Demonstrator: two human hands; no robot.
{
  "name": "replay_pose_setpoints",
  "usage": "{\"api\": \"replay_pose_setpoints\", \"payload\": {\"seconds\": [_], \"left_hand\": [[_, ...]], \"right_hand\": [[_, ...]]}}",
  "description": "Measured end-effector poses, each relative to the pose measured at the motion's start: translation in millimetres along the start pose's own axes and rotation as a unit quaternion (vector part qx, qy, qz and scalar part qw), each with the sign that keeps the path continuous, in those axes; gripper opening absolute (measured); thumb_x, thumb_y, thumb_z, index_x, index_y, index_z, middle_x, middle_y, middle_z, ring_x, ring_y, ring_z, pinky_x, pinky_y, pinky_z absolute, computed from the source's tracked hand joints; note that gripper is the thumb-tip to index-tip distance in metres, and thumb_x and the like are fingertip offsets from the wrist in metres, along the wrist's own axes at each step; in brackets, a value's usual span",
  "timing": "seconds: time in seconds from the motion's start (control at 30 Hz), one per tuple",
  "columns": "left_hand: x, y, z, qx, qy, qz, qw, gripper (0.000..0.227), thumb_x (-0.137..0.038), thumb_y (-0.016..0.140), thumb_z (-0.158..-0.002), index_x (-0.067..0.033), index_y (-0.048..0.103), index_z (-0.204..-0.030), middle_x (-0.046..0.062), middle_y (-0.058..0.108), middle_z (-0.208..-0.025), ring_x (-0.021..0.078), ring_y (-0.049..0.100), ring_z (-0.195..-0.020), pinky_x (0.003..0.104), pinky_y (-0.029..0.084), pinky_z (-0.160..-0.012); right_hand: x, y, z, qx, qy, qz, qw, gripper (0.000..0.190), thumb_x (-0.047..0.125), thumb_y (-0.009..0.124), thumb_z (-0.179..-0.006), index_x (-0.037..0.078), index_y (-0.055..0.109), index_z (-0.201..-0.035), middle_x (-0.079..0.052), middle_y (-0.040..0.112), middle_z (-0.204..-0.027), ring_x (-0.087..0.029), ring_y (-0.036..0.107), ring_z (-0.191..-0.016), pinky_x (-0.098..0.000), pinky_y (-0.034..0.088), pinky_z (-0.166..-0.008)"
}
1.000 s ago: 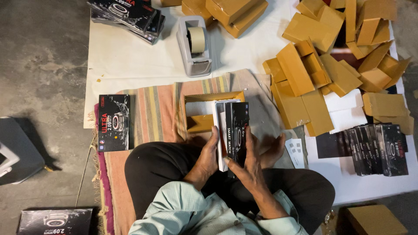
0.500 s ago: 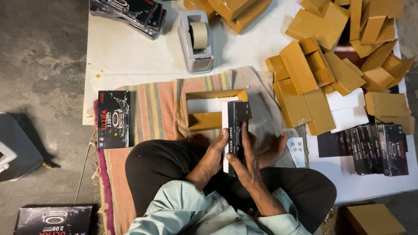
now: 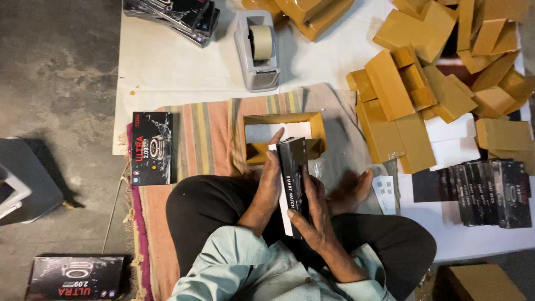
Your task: The person places a small electronic device and its accessories into a white product box, then puts the product box into a brown shipping box. The person closes the flaps and seals the box with packing tape.
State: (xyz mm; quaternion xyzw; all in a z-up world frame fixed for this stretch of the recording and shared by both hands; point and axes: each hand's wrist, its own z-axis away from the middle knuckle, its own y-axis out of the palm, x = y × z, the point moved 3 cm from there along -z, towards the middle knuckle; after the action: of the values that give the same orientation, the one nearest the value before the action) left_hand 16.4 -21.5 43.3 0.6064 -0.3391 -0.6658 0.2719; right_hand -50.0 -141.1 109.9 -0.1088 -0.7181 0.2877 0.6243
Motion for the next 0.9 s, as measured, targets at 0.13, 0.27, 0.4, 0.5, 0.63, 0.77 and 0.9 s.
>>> {"api": "replay_pose_setpoints", "payload": {"seconds": [0.13,0.27,0.4,0.5,0.63,0.77,0.9], "left_hand": [[1,0,4,-0.011,0.028,-0.012,0.999,0.063,-0.056,0.033,-0.111,-0.0091,0.037,-0.153,0.01,0.058,-0.122,0.0164,0.057,-0.104,0.031,0.05,-0.092],[3,2,2,-0.001,0.045,-0.055,0.997,0.059,-0.057,0.034,-0.111,-0.0094,0.04,-0.147,0.008,0.058,-0.11,0.0136,0.055,-0.094,0.028,0.048,-0.084],[0,0,8,-0.004,0.079,-0.139,0.987,0.064,-0.062,0.036,-0.107,-0.0099,0.042,-0.145,0.005,0.059,-0.113,0.011,0.057,-0.096,0.025,0.05,-0.086],[0,0,11,0.016,0.061,-0.063,0.996,0.062,-0.052,0.056,-0.104,-0.0117,0.036,-0.145,0.005,0.055,-0.119,0.013,0.055,-0.104,0.028,0.049,-0.09],[7,-6,8,-0.043,0.053,-0.076,0.995,0.06,-0.056,0.048,-0.106,-0.009,0.041,-0.144,0.006,0.058,-0.113,0.013,0.055,-0.097,0.027,0.048,-0.086],[19,-15,8,-0.065,0.085,-0.118,0.987,0.063,-0.06,0.045,-0.109,-0.007,0.045,-0.144,0.005,0.056,-0.111,0.0122,0.053,-0.095,0.026,0.048,-0.084],[16,-12,8,-0.035,0.124,-0.138,0.982,0.076,-0.071,0.048,-0.098,-0.0098,0.042,-0.144,0.005,0.059,-0.113,0.0123,0.056,-0.095,0.026,0.049,-0.082]], "right_hand": [[4,1,3,0.004,0.01,-0.004,1.0,0.091,0.037,0.061,-0.089,0.003,0.023,-0.164,-0.028,0.041,-0.152,-0.042,0.045,-0.14,-0.0489,0.037,-0.117],[5,-1,2,-0.003,0.008,-0.007,1.0,0.088,0.035,0.058,-0.089,0.002,0.026,-0.163,-0.03,0.039,-0.154,-0.043,0.044,-0.142,-0.0485,0.035,-0.119],[2,5,6,-0.002,0.01,0.038,0.999,0.089,0.035,0.061,-0.088,0.001,0.027,-0.162,-0.031,0.037,-0.152,-0.043,0.043,-0.139,-0.0477,0.036,-0.117],[-3,6,8,0.019,0.024,0.06,0.998,0.088,0.036,0.061,-0.087,0.001,0.028,-0.161,-0.03,0.037,-0.151,-0.042,0.043,-0.138,-0.0461,0.038,-0.116],[-8,2,8,0.043,0.022,-0.058,0.997,0.084,0.032,0.059,-0.089,-0.003,0.03,-0.16,-0.028,0.035,-0.158,-0.041,0.04,-0.146,-0.0466,0.033,-0.12],[-12,2,10,0.048,-0.002,-0.099,0.994,0.082,0.031,0.056,-0.089,-0.004,0.032,-0.159,-0.026,0.04,-0.157,-0.04,0.043,-0.146,-0.0446,0.033,-0.121],[-12,4,10,0.051,0.018,-0.06,0.997,0.081,0.03,0.055,-0.09,-0.004,0.03,-0.159,-0.027,0.035,-0.158,-0.041,0.039,-0.146,-0.0456,0.032,-0.12]]}}
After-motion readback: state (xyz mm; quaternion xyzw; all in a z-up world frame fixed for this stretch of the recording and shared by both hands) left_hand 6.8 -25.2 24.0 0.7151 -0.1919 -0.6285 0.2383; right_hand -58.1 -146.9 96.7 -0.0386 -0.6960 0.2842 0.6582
